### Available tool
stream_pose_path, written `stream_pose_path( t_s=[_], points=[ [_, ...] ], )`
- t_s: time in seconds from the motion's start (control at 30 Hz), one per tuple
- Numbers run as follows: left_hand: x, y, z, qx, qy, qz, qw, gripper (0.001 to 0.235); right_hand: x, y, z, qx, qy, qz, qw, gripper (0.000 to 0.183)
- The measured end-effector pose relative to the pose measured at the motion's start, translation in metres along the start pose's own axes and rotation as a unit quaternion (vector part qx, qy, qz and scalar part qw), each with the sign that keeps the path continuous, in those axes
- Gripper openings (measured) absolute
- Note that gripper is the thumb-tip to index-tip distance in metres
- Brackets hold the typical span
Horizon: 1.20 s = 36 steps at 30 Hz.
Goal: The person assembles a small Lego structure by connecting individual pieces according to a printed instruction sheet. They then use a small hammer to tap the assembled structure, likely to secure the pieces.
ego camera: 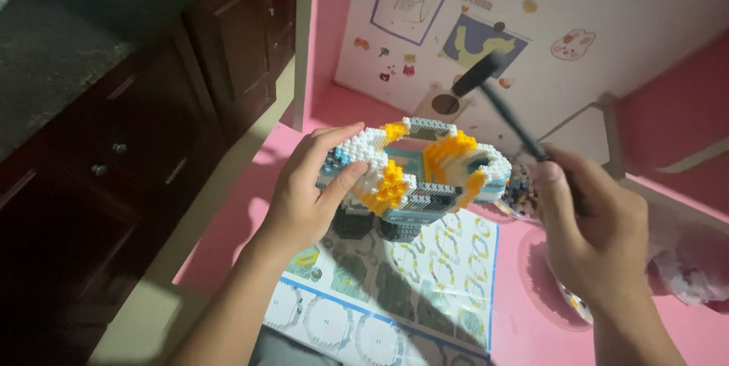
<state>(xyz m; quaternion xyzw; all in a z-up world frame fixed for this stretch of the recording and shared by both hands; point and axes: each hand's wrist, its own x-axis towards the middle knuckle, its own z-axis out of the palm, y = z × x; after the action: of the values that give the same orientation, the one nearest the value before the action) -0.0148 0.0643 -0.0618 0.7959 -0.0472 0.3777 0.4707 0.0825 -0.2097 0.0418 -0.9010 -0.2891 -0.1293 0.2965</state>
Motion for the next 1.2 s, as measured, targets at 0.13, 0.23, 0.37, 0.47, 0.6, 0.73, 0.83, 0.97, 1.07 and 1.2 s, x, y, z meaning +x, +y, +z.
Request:
stream_pose_path(
  t_s=[0.13, 0.23, 0.37, 0.47, 0.6, 0.73, 0.83, 0.97, 1.07, 1.2],
  points=[
    [0.001, 0.006, -0.003, -0.013, -0.021, -0.028, 0.999, 0.041, 0.005, 0.001, 0.010, -0.018, -0.011, -0.026, 0.999, 0.025],
    [0.004, 0.012, -0.007, -0.014, -0.039, -0.048, 0.998, 0.043, 0.002, -0.008, 0.008, 0.005, -0.033, -0.047, 0.998, 0.024],
    [0.013, 0.014, -0.011, -0.015, -0.063, -0.058, 0.996, 0.052, 0.002, -0.001, 0.017, 0.012, 0.039, -0.073, 0.996, 0.022],
    [0.030, 0.026, -0.014, -0.006, -0.037, -0.104, 0.994, 0.033, 0.007, -0.015, 0.016, 0.053, -0.071, -0.076, 0.993, 0.025],
    [0.063, 0.033, -0.015, -0.005, -0.068, -0.154, 0.986, 0.025, -0.006, -0.003, 0.004, 0.046, 0.048, -0.047, 0.997, 0.022],
    [0.084, 0.048, -0.009, 0.032, -0.127, -0.253, 0.959, 0.027, -0.001, -0.011, 0.007, 0.068, 0.001, -0.081, 0.994, 0.023],
    [0.081, 0.042, -0.004, 0.021, -0.118, -0.247, 0.962, 0.028, -0.002, -0.005, 0.013, 0.047, -0.053, -0.118, 0.991, 0.021],
    [0.072, 0.034, -0.004, 0.013, -0.086, -0.224, 0.971, 0.034, -0.005, -0.007, 0.018, 0.034, -0.017, -0.136, 0.990, 0.017],
    [0.071, 0.029, -0.002, -0.016, -0.068, -0.199, 0.978, 0.035, -0.002, -0.010, 0.019, 0.042, -0.050, -0.159, 0.985, 0.022],
    [0.070, 0.026, -0.004, -0.024, -0.069, -0.192, 0.979, 0.038, -0.012, -0.008, 0.019, 0.027, 0.024, -0.122, 0.992, 0.024]
  ],
)
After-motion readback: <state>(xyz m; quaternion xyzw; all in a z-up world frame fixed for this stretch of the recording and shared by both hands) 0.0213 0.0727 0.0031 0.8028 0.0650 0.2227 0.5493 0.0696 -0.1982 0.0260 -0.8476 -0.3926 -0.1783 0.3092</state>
